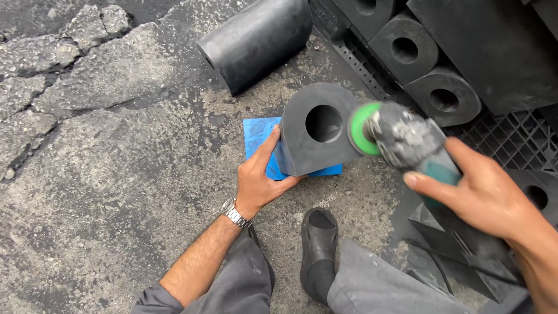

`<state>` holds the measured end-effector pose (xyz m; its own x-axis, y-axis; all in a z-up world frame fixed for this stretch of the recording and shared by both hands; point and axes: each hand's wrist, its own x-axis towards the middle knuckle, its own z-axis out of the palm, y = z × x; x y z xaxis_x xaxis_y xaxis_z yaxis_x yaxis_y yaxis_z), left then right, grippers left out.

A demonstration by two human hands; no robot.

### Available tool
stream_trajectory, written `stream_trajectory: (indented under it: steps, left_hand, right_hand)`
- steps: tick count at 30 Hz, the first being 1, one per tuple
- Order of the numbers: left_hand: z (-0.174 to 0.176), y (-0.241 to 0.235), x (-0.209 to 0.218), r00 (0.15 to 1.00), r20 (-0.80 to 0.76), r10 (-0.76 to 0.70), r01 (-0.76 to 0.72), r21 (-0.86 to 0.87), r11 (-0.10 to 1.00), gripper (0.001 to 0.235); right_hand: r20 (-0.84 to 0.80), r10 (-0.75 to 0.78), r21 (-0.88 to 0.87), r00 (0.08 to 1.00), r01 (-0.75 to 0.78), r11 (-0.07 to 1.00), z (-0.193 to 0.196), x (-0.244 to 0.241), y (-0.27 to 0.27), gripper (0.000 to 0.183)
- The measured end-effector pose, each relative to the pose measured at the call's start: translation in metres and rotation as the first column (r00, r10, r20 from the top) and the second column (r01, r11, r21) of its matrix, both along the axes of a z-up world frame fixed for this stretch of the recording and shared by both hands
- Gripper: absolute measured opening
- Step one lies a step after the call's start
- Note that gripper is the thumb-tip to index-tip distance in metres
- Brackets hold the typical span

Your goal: Using an angle grinder to smooth and shape industrial rubber or plastic components.

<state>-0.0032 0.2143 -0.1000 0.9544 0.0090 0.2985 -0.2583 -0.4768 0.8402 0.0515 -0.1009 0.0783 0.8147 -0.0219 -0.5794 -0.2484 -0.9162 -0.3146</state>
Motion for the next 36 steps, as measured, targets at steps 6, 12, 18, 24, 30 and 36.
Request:
stream_trajectory:
  steps: [6, 12, 18, 24, 30, 36]
  left_hand:
    - [0.001, 0.000, -0.001, 1.000, -0.002, -0.003, 0.003, 0.000, 1.000, 0.098]
    - [-0.002, 0.001, -0.001, 1.000, 0.021, 0.004, -0.004, 0.006, 1.000, 0.097]
    - [-0.002, -0.003, -0.004, 1.000, 0.004, 0.007, -0.007, -0.003, 1.000, 0.097]
    - [-0.001, 0.002, 0.000, 0.999, 0.018, 0.038, -0.039, 0.029, 0.999, 0.097]
    - [-0.004, 0.001, 0.001, 1.000, -0.010, 0.006, -0.006, -0.012, 1.000, 0.098]
    - [-0.008, 0.002, -0.002, 1.000, -0.005, 0.003, -0.003, -0.014, 1.000, 0.097]
  right_hand:
    - [0.023, 0.004, 0.091, 1.000, -0.006, 0.996, 0.009, 0.010, 0.028, 0.057]
    - [-0.029, 0.014, -0.164, 0.999, -0.018, 0.986, 0.015, 0.010, 0.028, 0.056]
    - [0.044, -0.016, -0.096, 0.999, 0.020, 0.995, 0.008, 0.005, 0.001, 0.060]
    - [0.085, 0.123, 0.018, 0.989, -0.125, 0.992, 0.004, 0.064, 0.071, 0.061]
    - [0.028, 0.151, 0.036, 0.988, -0.152, 0.988, 0.005, 0.063, 0.079, 0.065]
    - [0.043, -0.008, 0.015, 0.999, 0.008, 1.000, 0.005, 0.056, 0.058, 0.064]
